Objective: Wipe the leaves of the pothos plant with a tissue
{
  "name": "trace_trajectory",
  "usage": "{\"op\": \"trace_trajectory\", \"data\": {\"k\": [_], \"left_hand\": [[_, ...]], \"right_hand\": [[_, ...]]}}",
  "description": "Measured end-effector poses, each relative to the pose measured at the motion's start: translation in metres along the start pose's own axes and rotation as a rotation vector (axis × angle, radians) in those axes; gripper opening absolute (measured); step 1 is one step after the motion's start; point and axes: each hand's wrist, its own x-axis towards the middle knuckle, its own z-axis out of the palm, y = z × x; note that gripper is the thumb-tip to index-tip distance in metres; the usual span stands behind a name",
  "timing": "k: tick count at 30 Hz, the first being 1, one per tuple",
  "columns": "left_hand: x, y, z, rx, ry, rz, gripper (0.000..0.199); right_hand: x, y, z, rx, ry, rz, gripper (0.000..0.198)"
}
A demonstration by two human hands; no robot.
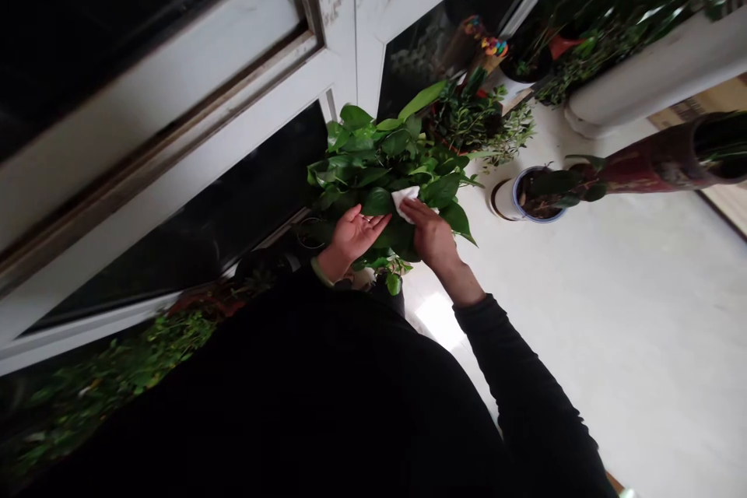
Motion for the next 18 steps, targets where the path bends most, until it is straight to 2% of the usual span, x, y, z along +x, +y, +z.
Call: {"op": "trace_trajectory", "data": {"k": [2, 4, 6, 8, 10, 13, 15, 18], "left_hand": [[0.0, -0.001, 0.0, 0.012, 0.019, -0.005, 0.03], [-0.002, -0.001, 0.003, 0.03, 0.051, -0.012, 0.03], [-0.003, -0.002, 0.006, 0.044, 0.081, -0.008, 0.031], [-0.006, -0.003, 0.009, 0.054, 0.116, 0.0, 0.031], [-0.008, -0.004, 0.011, 0.046, 0.144, 0.009, 0.029], [-0.01, -0.005, 0.014, -0.005, 0.121, 0.035, 0.032], [-0.009, -0.005, 0.014, -0.03, 0.124, 0.06, 0.033], [-0.007, -0.003, 0.011, -0.016, 0.145, 0.052, 0.03]], "right_hand": [[0.0, 0.004, -0.013, 0.043, 0.068, 0.06, 0.06], [0.004, -0.003, -0.023, 0.092, 0.192, 0.091, 0.058], [0.011, -0.018, -0.027, 0.128, 0.309, 0.071, 0.057], [0.019, -0.039, -0.023, 0.133, 0.337, 0.0, 0.057], [0.026, -0.057, -0.01, 0.106, 0.253, -0.09, 0.058], [0.034, -0.07, 0.018, 0.031, 0.018, -0.196, 0.048], [0.037, -0.065, 0.033, -0.017, -0.088, -0.216, 0.044], [0.036, -0.042, 0.038, -0.05, -0.081, -0.175, 0.051]]}}
